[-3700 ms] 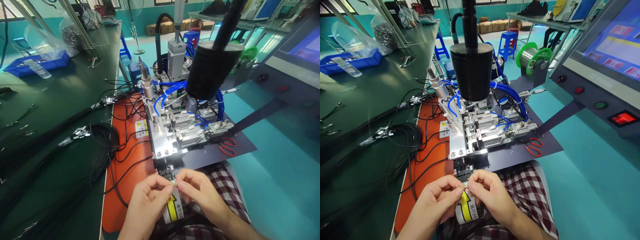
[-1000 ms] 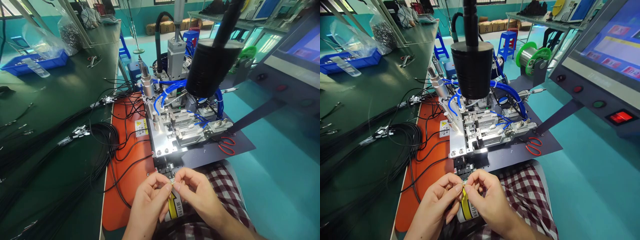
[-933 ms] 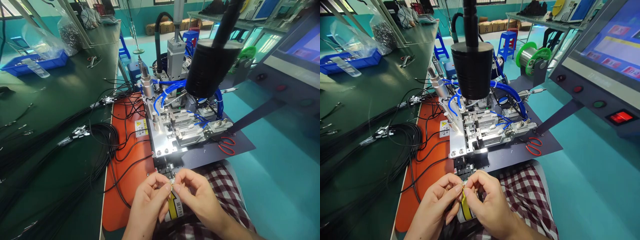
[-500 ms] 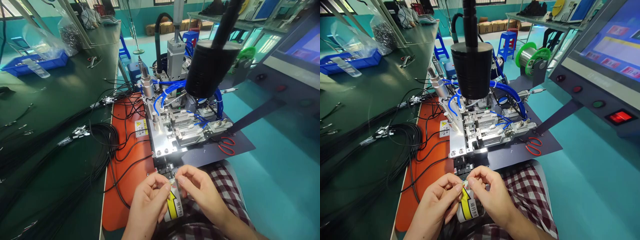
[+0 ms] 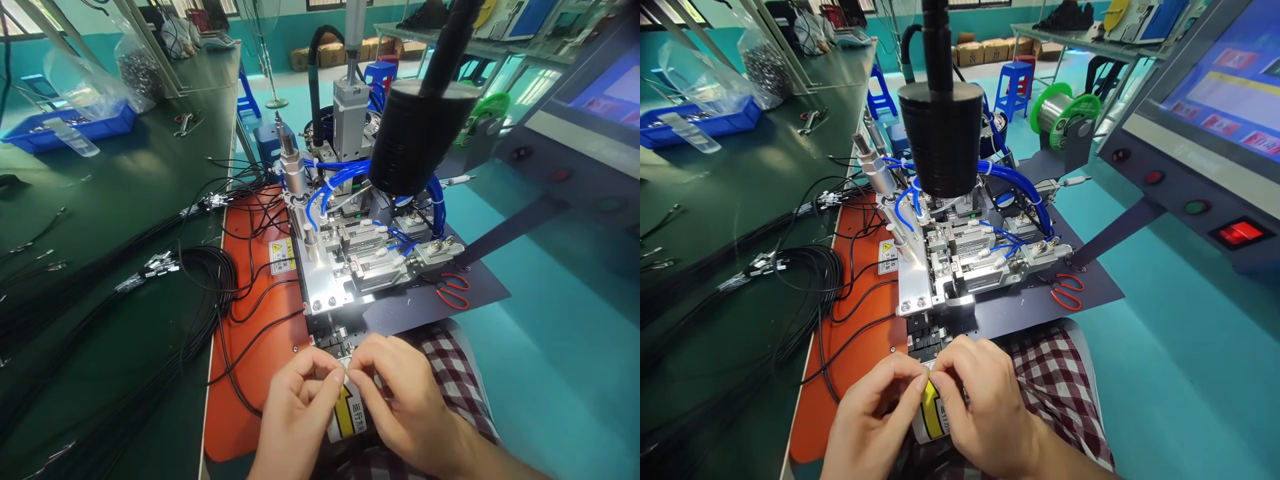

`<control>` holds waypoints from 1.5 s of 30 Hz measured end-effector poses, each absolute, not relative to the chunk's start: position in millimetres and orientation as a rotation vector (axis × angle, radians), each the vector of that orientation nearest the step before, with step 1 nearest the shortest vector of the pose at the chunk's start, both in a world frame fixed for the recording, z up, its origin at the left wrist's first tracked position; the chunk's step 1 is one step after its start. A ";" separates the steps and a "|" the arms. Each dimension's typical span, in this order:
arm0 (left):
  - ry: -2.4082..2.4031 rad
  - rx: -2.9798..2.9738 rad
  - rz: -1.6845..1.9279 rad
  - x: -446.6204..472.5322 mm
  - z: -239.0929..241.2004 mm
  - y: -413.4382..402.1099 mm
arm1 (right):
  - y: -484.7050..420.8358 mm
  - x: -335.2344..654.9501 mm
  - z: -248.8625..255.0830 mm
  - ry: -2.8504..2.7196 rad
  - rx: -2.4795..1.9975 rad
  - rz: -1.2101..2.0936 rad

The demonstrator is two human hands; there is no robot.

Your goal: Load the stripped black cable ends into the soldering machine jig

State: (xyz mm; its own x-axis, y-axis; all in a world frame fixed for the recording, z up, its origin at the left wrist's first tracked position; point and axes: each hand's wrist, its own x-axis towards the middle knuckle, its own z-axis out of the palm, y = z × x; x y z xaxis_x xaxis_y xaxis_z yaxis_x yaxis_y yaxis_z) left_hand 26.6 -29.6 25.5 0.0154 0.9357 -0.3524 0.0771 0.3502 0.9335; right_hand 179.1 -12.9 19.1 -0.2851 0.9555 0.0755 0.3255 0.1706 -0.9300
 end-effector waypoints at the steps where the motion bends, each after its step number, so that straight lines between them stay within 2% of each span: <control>1: 1.404 1.146 0.932 27.2 25.9 -31.1 | -13.2 178.7 19.7 -1.693 -1.228 1.156; 4: 1.352 1.491 1.028 28.0 27.1 -33.7 | -12.5 176.6 18.4 -1.429 -1.247 1.493; 7: 1.285 1.552 1.075 26.6 26.8 -32.3 | -9.7 176.2 17.4 -1.239 -1.183 1.783; 12: 1.217 1.582 1.070 22.3 23.0 -26.9 | -4.9 178.4 20.9 -1.087 -1.123 1.969; 18: 1.321 1.519 0.768 22.7 30.1 -17.9 | 1.1 180.9 18.1 -1.020 -1.191 1.909; 24: 1.447 1.824 0.774 15.6 24.9 -5.9 | 19.7 186.1 8.4 -1.115 -1.278 1.743; 33: 1.329 2.256 0.702 1.5 3.7 3.8 | 34.5 181.9 -17.4 -1.133 -1.272 1.807; 45: 1.352 2.421 0.690 -1.6 -9.5 0.0 | 34.1 183.3 -17.4 -1.169 -1.306 1.799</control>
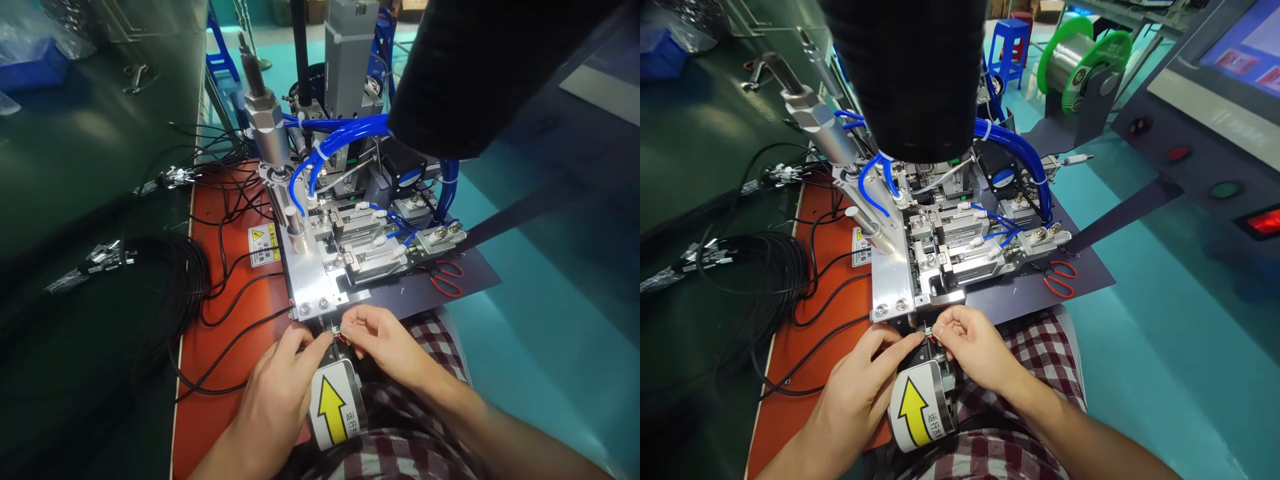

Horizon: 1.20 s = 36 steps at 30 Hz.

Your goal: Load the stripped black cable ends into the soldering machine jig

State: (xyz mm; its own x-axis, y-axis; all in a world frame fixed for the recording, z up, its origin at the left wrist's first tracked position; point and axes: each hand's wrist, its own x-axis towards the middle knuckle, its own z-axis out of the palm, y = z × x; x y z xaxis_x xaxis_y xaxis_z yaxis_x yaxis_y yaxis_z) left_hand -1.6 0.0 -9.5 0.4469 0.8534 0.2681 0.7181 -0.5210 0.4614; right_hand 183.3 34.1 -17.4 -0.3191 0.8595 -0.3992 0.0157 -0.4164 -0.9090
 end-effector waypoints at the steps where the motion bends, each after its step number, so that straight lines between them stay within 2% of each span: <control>1: 1.352 2.426 0.687 -1.2 -9.5 0.1 | 34.2 183.2 -17.3 -1.167 -1.308 1.800; 20: 1.282 2.500 0.596 -0.5 -0.6 3.3 | 33.1 182.2 -18.7 -1.244 -1.349 1.731; 36: 1.247 2.544 0.586 -2.8 -4.0 3.0 | 20.5 179.4 -29.8 -1.436 -1.297 1.343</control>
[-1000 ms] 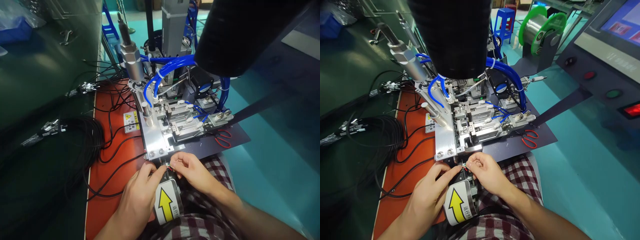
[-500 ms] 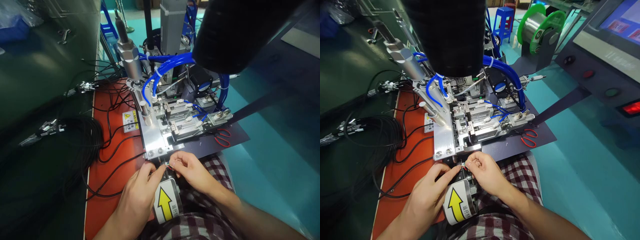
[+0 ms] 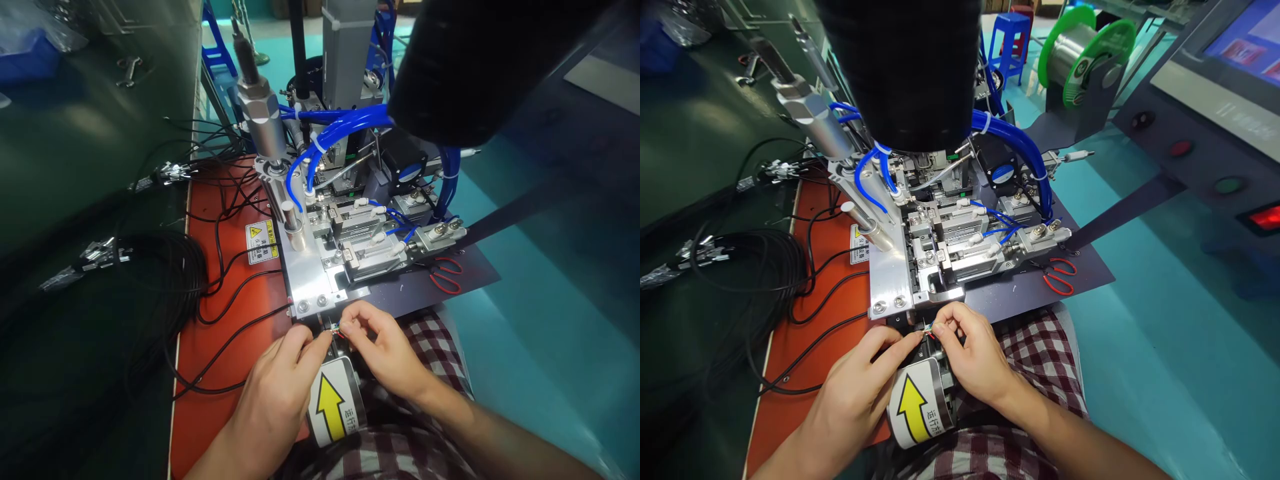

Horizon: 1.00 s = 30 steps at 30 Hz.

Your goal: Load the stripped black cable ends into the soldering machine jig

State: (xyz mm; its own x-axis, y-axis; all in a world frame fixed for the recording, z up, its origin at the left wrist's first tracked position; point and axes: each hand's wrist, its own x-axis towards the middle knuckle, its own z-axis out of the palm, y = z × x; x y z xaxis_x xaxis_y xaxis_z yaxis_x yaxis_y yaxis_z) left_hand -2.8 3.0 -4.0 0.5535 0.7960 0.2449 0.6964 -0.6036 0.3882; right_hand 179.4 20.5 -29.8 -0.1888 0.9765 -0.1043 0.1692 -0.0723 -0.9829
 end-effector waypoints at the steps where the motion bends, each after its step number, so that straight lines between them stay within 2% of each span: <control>1: 1.250 2.539 0.571 -3.4 -4.5 2.3 | 19.7 178.7 -30.5 -1.437 -1.297 1.324; 8: 1.271 2.477 0.502 -6.2 -6.9 -1.7 | 18.8 177.2 -33.5 -1.472 -1.319 1.262; 30: 1.271 2.519 0.539 -4.9 -5.1 0.3 | 20.7 176.9 -23.3 -1.344 -1.372 1.464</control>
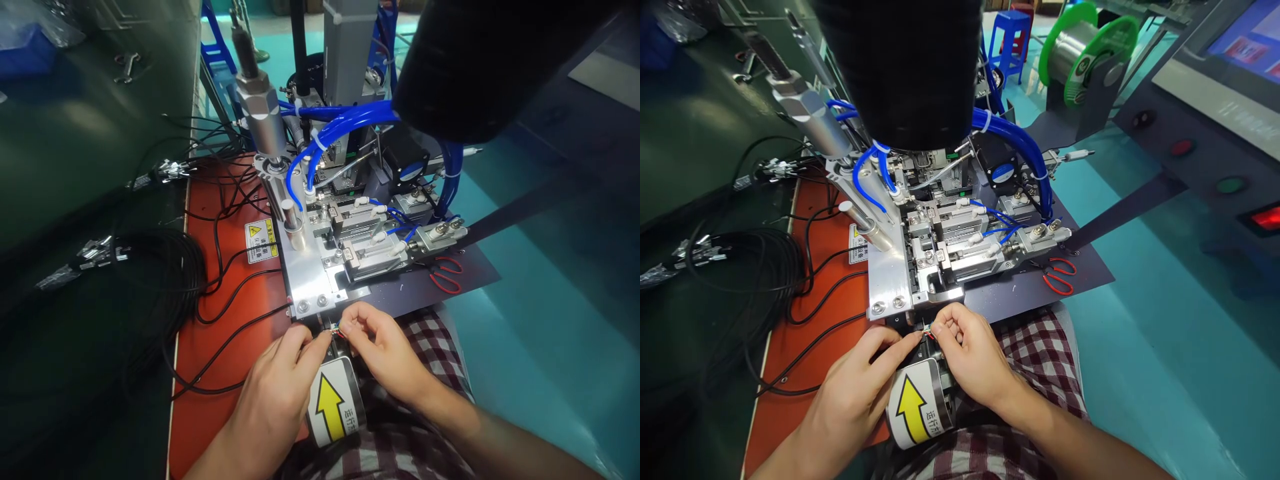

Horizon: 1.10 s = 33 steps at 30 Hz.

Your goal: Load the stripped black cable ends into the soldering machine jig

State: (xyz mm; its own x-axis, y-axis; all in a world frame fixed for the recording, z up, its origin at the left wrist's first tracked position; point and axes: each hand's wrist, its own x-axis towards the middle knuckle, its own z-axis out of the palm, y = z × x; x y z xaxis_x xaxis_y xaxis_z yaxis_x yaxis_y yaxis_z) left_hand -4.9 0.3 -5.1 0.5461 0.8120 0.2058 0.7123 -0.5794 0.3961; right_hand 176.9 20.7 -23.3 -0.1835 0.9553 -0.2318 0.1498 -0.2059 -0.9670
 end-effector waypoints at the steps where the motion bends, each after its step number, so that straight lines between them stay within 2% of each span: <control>1: 1.269 2.526 0.554 -4.4 -4.8 0.5 | 20.9 176.9 -23.5 -1.348 -1.375 1.464; 11: 1.269 2.522 0.555 -3.0 -4.9 1.0 | 17.7 177.4 -23.9 -1.572 -1.403 1.191; 18: 1.265 2.538 0.560 -1.1 -1.6 3.5 | 22.4 174.2 -19.9 -1.232 -1.424 1.623; 21: 1.259 2.543 0.533 -1.8 -2.0 2.2 | 23.5 175.3 -21.7 -1.221 -1.470 1.671; 33: 1.268 2.499 0.576 -5.4 -11.3 0.2 | 21.4 171.6 -18.7 -1.458 -1.479 1.233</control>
State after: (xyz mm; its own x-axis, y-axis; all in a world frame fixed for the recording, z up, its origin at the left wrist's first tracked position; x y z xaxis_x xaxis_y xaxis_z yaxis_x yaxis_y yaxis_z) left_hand -5.4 0.2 -11.3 0.5353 0.8150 0.2220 0.7035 -0.5756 0.4169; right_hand 171.6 21.4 -18.7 -0.0926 0.9850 -0.1457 0.3072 -0.1110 -0.9451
